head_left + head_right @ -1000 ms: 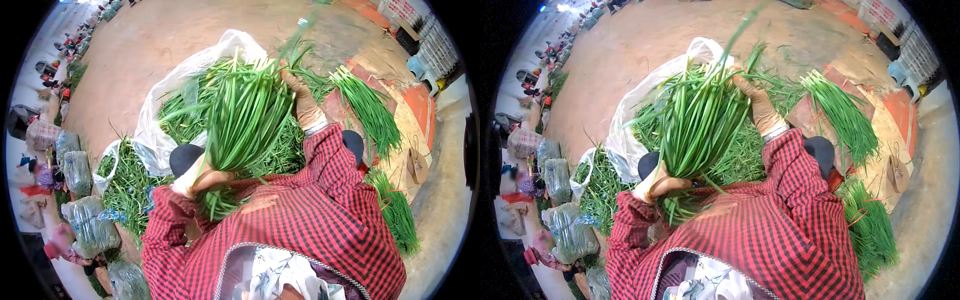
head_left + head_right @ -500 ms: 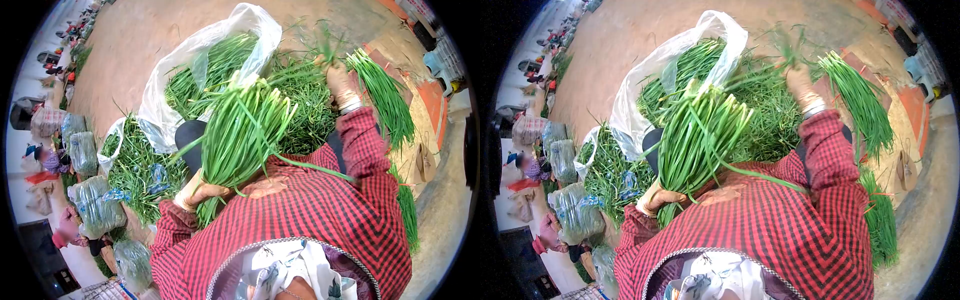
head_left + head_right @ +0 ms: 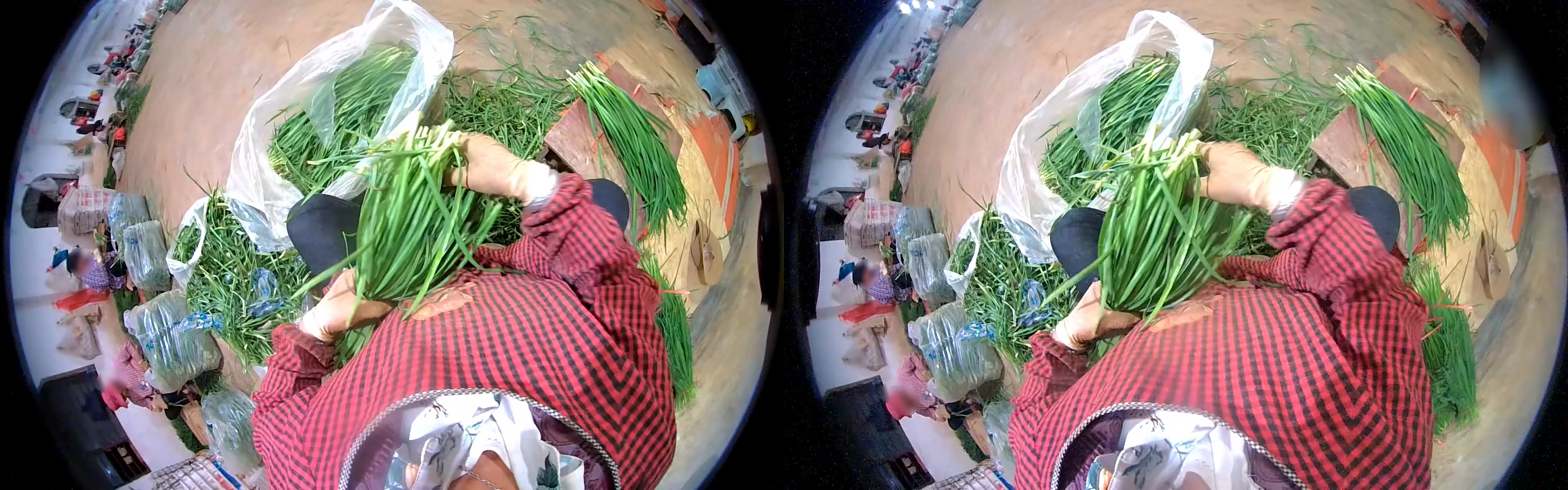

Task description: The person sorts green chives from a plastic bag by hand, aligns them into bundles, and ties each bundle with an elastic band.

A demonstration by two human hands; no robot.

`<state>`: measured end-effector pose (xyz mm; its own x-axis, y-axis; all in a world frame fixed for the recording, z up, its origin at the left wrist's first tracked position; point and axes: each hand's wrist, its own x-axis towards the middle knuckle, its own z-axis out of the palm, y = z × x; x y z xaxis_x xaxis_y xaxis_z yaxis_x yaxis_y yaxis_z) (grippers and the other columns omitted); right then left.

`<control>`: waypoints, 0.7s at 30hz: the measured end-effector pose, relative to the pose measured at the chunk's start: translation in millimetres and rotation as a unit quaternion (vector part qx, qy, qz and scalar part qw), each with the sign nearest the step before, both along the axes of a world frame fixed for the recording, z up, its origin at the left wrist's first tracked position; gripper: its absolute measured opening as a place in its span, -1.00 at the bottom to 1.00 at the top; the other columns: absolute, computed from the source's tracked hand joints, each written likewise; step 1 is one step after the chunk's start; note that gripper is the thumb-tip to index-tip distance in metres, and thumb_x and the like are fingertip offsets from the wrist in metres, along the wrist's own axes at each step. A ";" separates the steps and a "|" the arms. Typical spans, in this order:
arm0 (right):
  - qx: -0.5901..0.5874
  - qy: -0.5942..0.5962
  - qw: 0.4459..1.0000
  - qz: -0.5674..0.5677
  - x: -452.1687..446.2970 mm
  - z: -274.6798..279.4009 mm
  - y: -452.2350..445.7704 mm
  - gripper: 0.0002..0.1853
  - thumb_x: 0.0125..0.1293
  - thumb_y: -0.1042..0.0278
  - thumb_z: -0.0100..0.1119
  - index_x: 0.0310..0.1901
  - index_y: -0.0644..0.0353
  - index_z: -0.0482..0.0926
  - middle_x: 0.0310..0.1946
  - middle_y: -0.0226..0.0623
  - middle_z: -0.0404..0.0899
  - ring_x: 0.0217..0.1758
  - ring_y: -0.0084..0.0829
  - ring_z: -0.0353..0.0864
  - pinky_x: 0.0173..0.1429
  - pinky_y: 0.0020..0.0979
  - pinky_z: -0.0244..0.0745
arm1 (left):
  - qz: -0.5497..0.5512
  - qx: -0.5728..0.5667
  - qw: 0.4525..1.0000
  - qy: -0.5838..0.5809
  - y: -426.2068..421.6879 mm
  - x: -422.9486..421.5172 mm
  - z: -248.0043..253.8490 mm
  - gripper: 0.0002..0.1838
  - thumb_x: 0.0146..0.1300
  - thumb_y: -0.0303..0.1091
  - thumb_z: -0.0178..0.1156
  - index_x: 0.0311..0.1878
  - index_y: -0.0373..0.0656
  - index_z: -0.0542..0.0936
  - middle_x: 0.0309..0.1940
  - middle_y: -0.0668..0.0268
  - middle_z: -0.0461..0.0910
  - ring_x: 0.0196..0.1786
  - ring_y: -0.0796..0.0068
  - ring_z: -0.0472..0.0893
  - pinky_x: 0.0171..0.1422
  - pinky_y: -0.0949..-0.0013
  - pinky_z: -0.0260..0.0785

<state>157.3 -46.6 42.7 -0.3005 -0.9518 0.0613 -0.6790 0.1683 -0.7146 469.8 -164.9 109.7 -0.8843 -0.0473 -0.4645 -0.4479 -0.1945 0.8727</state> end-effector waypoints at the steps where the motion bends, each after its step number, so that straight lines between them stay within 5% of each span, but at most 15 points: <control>1: -0.007 -0.014 0.999 -0.038 5.4 2.2 -0.4 -0.56 0.20 0.10 0.18 0.02 0.21 0.56 -0.24 0.06 0.62 -0.14 0.01 0.63 0.02 -0.16 0.51 | 0.015 0.025 0.999 -0.023 2.8 -0.5 0.1 -0.54 0.00 -0.59 0.39 0.06 -0.22 0.62 -0.05 0.30 0.66 -0.03 0.53 0.59 0.12 0.34 0.44; 4: -0.076 0.007 0.996 -0.037 -0.2 -6.8 1.8 -0.70 0.30 0.30 0.04 0.03 0.15 0.55 -0.38 0.01 0.60 -0.31 -0.06 0.64 -0.13 -0.20 0.53 | 0.000 0.005 1.000 -0.003 5.0 -2.3 7.2 -0.55 0.02 -0.61 0.37 0.06 -0.25 0.61 -0.02 0.24 0.65 0.01 0.47 0.58 0.16 0.33 0.41; 6: -0.006 -0.273 0.951 -0.146 4.0 31.2 17.5 -0.79 0.32 0.35 0.05 -0.09 0.21 0.55 -0.37 -0.12 0.61 -0.41 -0.23 0.60 -0.21 -0.31 0.50 | 0.002 -0.023 1.000 0.008 6.4 3.6 1.4 -0.54 0.05 -0.60 0.35 0.09 -0.25 0.58 0.02 0.20 0.63 0.07 0.39 0.57 0.19 0.31 0.39; 7: -0.010 -0.227 0.952 -0.204 -13.7 22.2 18.5 -0.82 0.36 0.30 0.07 -0.14 0.20 0.55 -0.39 -0.25 0.60 -0.45 -0.38 0.57 -0.28 -0.39 0.52 | -0.027 -0.034 0.999 0.016 5.9 4.6 -5.9 -0.52 0.05 -0.57 0.36 0.11 -0.26 0.57 0.04 0.18 0.62 0.08 0.36 0.56 0.20 0.30 0.39; 9: -0.085 -0.255 0.938 -0.220 -75.5 -21.5 49.2 -0.59 0.36 0.02 0.13 -0.11 0.28 0.52 -0.25 -0.25 0.59 -0.44 -0.53 0.55 -0.40 -0.48 0.53 | -0.047 -0.029 0.998 0.034 8.1 3.1 -5.4 -0.48 0.06 -0.53 0.37 0.15 -0.25 0.54 0.03 0.22 0.62 0.06 0.39 0.57 0.19 0.31 0.38; 11: -0.057 -0.336 0.897 -0.283 -77.4 -8.1 57.9 -0.48 0.34 -0.07 0.16 -0.03 0.32 0.50 -0.16 -0.21 0.59 -0.42 -0.55 0.55 -0.44 -0.50 0.53 | -0.017 0.002 1.000 0.015 9.2 6.4 -10.3 -0.48 0.05 -0.53 0.37 0.14 -0.24 0.54 0.01 0.26 0.63 0.03 0.43 0.57 0.17 0.33 0.39; 13: 0.046 -0.224 0.950 -0.213 -29.7 47.8 60.7 -0.32 0.37 -0.09 0.12 0.27 0.36 0.31 -0.17 -0.22 0.59 -0.43 -0.57 0.55 -0.47 -0.54 0.48 | 0.007 0.019 0.999 -0.038 6.9 3.6 -9.2 -0.48 0.01 -0.57 0.37 0.13 -0.22 0.55 -0.03 0.34 0.65 -0.02 0.56 0.58 0.09 0.40 0.43; 14: 0.062 -0.317 0.931 -0.172 -16.1 64.2 58.9 0.00 0.22 -0.13 0.28 0.44 0.38 0.00 0.10 -0.05 0.50 -0.43 -0.52 0.56 -0.44 -0.49 0.52 | 0.005 0.020 0.999 -0.036 7.1 -1.2 -7.5 -0.48 0.01 -0.57 0.37 0.13 -0.22 0.55 -0.03 0.34 0.65 -0.02 0.56 0.58 0.09 0.40 0.43; 16: 0.089 -0.333 0.929 -0.136 23.3 84.6 51.1 0.07 0.14 -0.05 0.37 0.46 0.38 -0.07 0.16 0.01 0.47 -0.31 -0.39 0.64 -0.31 -0.46 0.56 | 0.018 -0.040 0.997 -0.059 10.0 -10.5 -5.5 -0.47 -0.01 -0.59 0.36 0.11 -0.24 0.55 -0.05 0.35 0.65 -0.04 0.56 0.59 0.05 0.43 0.44; 18: -0.004 -0.191 0.975 -0.112 44.9 50.6 36.4 -0.06 0.20 0.02 0.31 0.42 0.41 0.04 0.11 0.10 0.50 -0.15 -0.20 0.66 -0.05 -0.40 0.56 | 0.026 -0.027 0.997 -0.066 13.0 -15.5 -6.9 -0.48 -0.03 -0.62 0.35 0.10 -0.24 0.54 -0.06 0.35 0.65 -0.04 0.56 0.59 0.05 0.44 0.45; 20: -0.125 -0.158 0.968 -0.147 33.7 -22.4 18.4 -0.35 0.28 0.14 0.20 0.30 0.37 0.31 -0.03 0.07 0.59 -0.01 -0.12 0.64 0.13 -0.34 0.47 | 0.032 -0.028 0.997 -0.057 15.0 -14.6 -9.9 -0.49 -0.04 -0.64 0.34 0.08 -0.23 0.55 -0.07 0.35 0.65 -0.05 0.57 0.59 0.04 0.43 0.45; 21: -0.115 -0.199 0.961 -0.153 30.9 1.9 17.3 -0.61 0.34 0.25 0.11 0.11 0.32 0.51 -0.12 -0.01 0.64 -0.05 -0.21 0.64 0.09 -0.35 0.48 | 0.017 -0.049 0.997 -0.056 15.1 -17.2 -1.9 -0.53 -0.02 -0.65 0.30 0.04 -0.24 0.58 -0.12 0.37 0.68 -0.10 0.61 0.59 0.07 0.48 0.43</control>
